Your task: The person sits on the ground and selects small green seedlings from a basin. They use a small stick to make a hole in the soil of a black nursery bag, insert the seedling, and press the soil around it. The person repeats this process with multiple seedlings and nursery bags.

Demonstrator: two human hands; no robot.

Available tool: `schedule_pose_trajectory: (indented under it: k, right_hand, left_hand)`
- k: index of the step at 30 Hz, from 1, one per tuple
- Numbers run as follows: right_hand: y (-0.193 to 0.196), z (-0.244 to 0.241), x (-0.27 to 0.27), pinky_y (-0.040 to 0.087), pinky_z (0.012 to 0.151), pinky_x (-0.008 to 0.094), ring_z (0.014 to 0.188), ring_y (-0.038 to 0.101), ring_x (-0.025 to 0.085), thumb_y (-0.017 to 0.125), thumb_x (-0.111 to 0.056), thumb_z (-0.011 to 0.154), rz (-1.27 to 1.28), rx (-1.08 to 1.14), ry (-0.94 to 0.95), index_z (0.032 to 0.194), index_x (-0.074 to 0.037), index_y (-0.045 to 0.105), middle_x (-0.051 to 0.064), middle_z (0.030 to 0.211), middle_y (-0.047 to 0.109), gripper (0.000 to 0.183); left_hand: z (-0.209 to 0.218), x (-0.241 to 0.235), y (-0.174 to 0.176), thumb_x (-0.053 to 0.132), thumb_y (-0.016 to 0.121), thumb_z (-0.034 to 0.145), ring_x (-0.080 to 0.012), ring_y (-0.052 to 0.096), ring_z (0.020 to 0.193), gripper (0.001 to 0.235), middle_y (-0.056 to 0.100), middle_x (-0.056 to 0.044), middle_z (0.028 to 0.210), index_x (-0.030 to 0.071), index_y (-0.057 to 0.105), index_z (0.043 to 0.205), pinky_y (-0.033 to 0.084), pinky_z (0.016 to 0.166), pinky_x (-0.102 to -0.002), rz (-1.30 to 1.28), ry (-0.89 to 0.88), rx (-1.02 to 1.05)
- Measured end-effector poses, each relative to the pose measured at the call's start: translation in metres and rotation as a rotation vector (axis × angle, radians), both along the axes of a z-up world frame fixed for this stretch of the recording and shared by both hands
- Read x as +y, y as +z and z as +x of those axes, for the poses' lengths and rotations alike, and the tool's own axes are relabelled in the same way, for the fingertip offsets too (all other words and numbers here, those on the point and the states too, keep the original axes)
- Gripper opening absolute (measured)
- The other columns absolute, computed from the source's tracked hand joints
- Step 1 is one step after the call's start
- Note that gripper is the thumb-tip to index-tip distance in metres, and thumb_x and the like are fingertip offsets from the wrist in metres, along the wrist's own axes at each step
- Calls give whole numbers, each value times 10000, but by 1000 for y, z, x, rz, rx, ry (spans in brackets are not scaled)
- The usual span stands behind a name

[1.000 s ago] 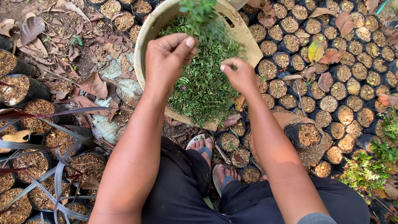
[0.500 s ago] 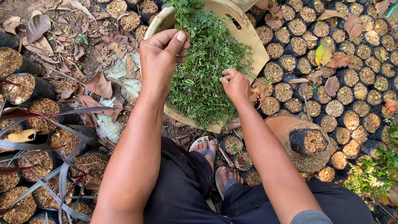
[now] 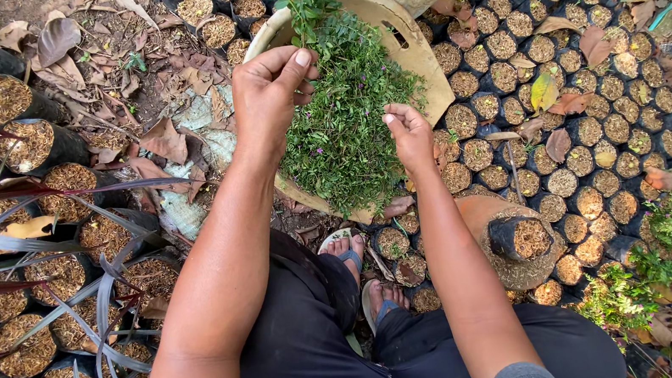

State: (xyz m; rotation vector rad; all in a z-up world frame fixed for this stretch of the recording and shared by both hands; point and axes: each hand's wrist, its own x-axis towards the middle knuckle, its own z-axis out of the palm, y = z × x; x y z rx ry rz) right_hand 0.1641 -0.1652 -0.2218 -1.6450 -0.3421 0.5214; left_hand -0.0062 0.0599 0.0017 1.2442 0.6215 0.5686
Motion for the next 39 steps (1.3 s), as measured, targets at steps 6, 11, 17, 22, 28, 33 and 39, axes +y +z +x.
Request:
schedule_pose_trajectory:
  k: [6,11,17,22,28,33,39]
  right_hand:
    - [35,-12,14,496,740,272,827,597,91,717,-167,949,-249,-87,-49,1241,-86,701,26,1110,723,303]
    - [65,-36,38,512,834,400,943,616,220,740,-253,920,-540,-706,-44,1291,-94,675,125,1196,620,409]
    - [69,-59,98,506,903,455,1003,650,250,771,-286,933,-537,-854,208,1161,-209,758,53,1039,672,241]
    - [56,-62,127,535,832,418,906,674,257,750,-257,946,-369,-687,201,1265,-139,694,83,1000,674,345]
    - [54,-44,86,555,726,362,842,671,215,688,-178,964,-386,-476,54,1170,-101,660,65,1074,667,222]
    - [55,-54,60,548,760,397,876,681,244,735,-138,928,-342,-755,203,1027,-146,753,63,1028,670,101]
    - [61,-66,65,525,838,398,964,665,237,703,-84,890,-298,-854,470,994,-194,782,32,1040,653,171]
  left_hand:
    - [-7,1,1,185,703,987,-74,661,667,168,748,-13,806,41,788,1006,559,592,-235,6,39,-55]
    - [-4,-1,1,188,717,978,-77,657,647,179,753,-26,801,30,791,1016,545,568,-229,-4,81,-80]
    - [-1,-3,-1,191,710,975,-71,648,634,190,746,-25,798,23,786,1021,540,545,-229,3,92,-90]
    - [-2,-3,-5,194,715,981,-70,645,645,188,746,-29,812,25,783,1029,532,551,-228,-30,89,-127]
    - [-2,-2,-8,202,716,975,-66,627,640,198,742,-14,806,26,782,1036,519,560,-222,-63,84,-96]
    - [4,-7,-9,201,717,972,-61,607,641,200,739,-11,805,25,786,1035,498,554,-221,-71,50,-119]
    - [-1,-5,-9,205,716,978,-56,610,647,201,739,-8,807,27,790,1034,503,561,-218,-58,41,-98]
